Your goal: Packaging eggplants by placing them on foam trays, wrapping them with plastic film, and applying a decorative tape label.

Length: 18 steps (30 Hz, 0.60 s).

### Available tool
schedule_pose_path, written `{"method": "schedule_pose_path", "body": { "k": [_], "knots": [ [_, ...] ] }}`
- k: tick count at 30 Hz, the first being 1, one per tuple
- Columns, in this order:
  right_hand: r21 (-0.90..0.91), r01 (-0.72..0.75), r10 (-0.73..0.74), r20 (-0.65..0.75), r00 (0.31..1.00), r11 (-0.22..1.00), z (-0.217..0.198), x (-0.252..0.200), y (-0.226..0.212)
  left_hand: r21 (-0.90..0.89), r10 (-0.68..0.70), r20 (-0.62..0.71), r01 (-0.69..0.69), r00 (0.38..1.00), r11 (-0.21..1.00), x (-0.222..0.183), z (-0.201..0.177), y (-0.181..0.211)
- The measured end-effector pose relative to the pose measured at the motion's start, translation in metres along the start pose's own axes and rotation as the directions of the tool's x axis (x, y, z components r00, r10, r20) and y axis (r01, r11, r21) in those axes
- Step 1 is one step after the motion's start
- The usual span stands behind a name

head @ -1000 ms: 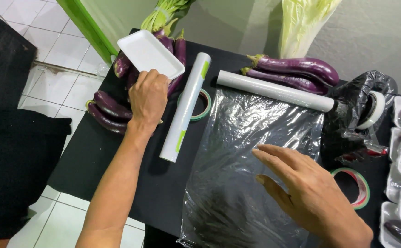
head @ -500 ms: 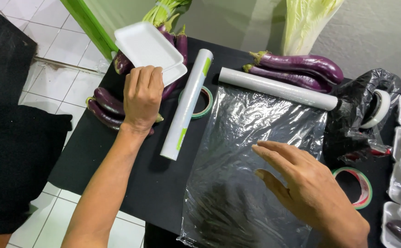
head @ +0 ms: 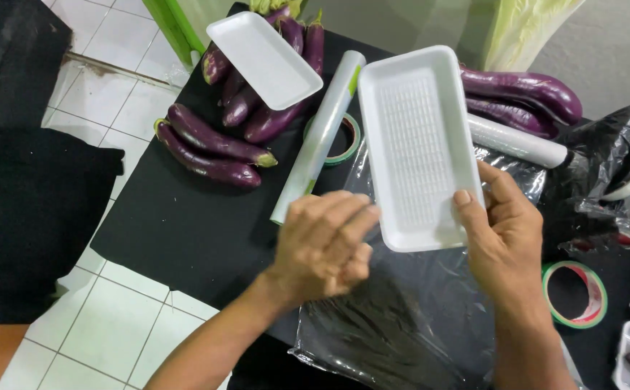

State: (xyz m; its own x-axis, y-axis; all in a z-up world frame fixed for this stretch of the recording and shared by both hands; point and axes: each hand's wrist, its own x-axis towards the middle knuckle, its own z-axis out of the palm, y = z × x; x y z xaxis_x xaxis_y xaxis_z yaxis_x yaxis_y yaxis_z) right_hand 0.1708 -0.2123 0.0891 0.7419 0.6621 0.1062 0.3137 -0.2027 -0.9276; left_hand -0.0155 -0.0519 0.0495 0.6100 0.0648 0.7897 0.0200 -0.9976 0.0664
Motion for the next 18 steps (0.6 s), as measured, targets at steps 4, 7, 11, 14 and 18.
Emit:
{"method": "schedule_pose_path", "body": {
  "k": [4, 7, 11, 14, 18],
  "knots": [
    [-0.086, 0.001, 0.000, 0.017, 1.000, 0.996, -0.020, 0.002, -0.010, 0.441, -0.415, 0.038, 0.358, 0.909, 0.823, -0.047, -0.030, -0.080],
    [-0.100, 0.028, -0.024, 0.035, 0.999, 0.995, -0.026, 0.003, -0.008, 0.607, -0.458, 0.252, 0.229, 0.853, 0.761, -0.088, -0.048, -0.130],
    [-0.171, -0.020, 0.031, 0.064, 0.997, 0.985, -0.027, 0.003, -0.021, 0.617, -0.383, 0.332, 0.108, 0.862, 0.780, -0.107, -0.050, -0.154],
    [-0.191, -0.044, 0.065, 0.103, 0.993, 0.981, -0.027, 0.003, -0.025, 0.658, -0.311, 0.343, 0.009, 0.886, 0.753, -0.107, -0.052, -0.163],
    [-0.165, -0.063, 0.086, 0.135, 0.987, 0.984, -0.027, 0.005, -0.024, 0.731, -0.180, 0.295, -0.101, 0.938, 0.675, -0.093, -0.064, -0.147]
  ]
}}
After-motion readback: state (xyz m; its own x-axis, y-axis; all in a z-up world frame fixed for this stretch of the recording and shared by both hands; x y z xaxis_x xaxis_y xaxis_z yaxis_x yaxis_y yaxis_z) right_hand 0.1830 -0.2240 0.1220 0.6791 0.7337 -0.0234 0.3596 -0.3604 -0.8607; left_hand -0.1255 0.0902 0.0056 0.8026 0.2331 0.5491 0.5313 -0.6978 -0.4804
